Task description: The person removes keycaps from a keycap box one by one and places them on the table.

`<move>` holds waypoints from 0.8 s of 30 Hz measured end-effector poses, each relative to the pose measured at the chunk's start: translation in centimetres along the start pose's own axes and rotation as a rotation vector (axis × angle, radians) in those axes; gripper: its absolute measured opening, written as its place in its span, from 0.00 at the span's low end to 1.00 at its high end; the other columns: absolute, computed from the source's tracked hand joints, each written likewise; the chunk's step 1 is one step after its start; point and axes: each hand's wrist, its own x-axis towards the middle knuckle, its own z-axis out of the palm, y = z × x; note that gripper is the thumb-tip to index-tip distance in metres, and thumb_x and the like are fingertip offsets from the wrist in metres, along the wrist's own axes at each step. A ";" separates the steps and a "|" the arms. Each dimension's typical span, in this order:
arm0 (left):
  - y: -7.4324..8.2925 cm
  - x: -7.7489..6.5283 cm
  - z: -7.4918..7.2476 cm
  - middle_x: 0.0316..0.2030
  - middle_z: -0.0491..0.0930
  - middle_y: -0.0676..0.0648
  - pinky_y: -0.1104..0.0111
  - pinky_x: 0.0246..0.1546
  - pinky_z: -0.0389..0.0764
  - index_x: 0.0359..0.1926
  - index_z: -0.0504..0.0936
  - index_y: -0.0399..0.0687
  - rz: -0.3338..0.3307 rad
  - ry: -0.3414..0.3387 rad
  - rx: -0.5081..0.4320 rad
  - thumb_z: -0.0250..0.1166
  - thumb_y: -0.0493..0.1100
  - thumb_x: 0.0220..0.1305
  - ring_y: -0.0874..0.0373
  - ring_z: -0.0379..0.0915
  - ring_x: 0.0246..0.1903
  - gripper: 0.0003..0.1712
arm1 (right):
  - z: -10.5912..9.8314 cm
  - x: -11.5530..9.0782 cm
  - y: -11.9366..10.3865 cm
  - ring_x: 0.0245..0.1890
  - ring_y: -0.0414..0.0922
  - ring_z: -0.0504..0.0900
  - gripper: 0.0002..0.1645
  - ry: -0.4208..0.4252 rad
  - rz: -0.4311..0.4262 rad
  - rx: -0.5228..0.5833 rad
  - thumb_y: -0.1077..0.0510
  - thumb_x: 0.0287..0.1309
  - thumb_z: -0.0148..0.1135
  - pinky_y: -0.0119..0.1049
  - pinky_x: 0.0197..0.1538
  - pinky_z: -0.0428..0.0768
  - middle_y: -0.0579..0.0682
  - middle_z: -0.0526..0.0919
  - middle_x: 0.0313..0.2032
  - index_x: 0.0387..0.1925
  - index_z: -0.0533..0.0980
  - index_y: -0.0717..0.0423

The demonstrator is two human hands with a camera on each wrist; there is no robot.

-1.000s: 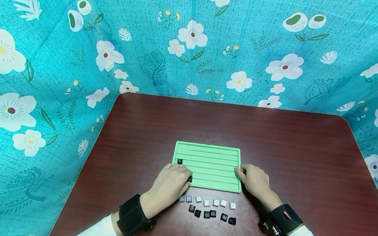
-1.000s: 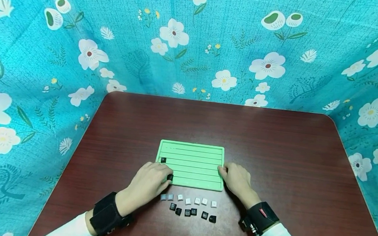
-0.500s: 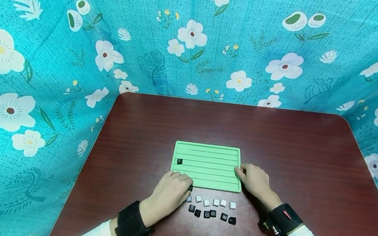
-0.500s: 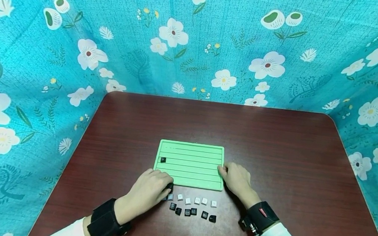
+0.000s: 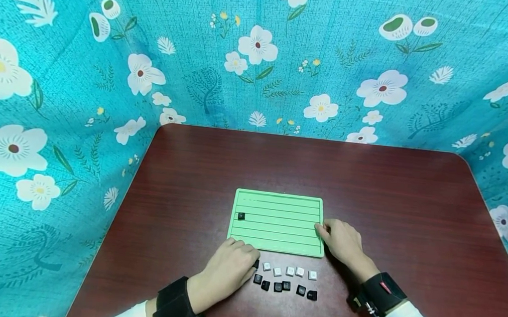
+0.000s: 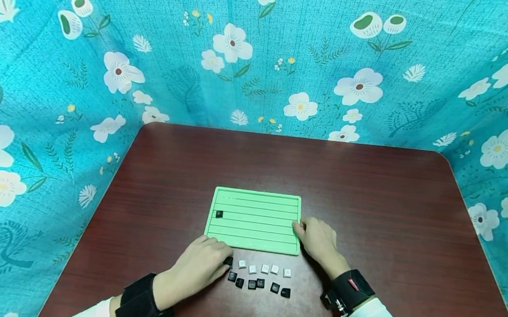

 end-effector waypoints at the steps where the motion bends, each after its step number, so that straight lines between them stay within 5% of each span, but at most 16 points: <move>1: 0.1 -0.1 0.1 0.24 0.77 0.56 0.69 0.26 0.65 0.25 0.77 0.52 0.009 -0.002 0.004 0.64 0.44 0.50 0.60 0.71 0.23 0.04 | 0.0 0.0 0.0 0.12 0.40 0.57 0.25 -0.001 0.000 0.000 0.43 0.62 0.53 0.34 0.15 0.50 0.40 0.58 0.11 0.12 0.61 0.46; 24: 1.0 -1.0 0.9 0.19 0.72 0.57 0.67 0.28 0.67 0.21 0.77 0.55 0.070 -0.056 0.052 0.67 0.48 0.48 0.60 0.70 0.24 0.07 | 0.1 0.1 0.2 0.12 0.40 0.56 0.25 0.001 -0.008 0.000 0.43 0.62 0.52 0.34 0.15 0.50 0.40 0.58 0.11 0.13 0.61 0.46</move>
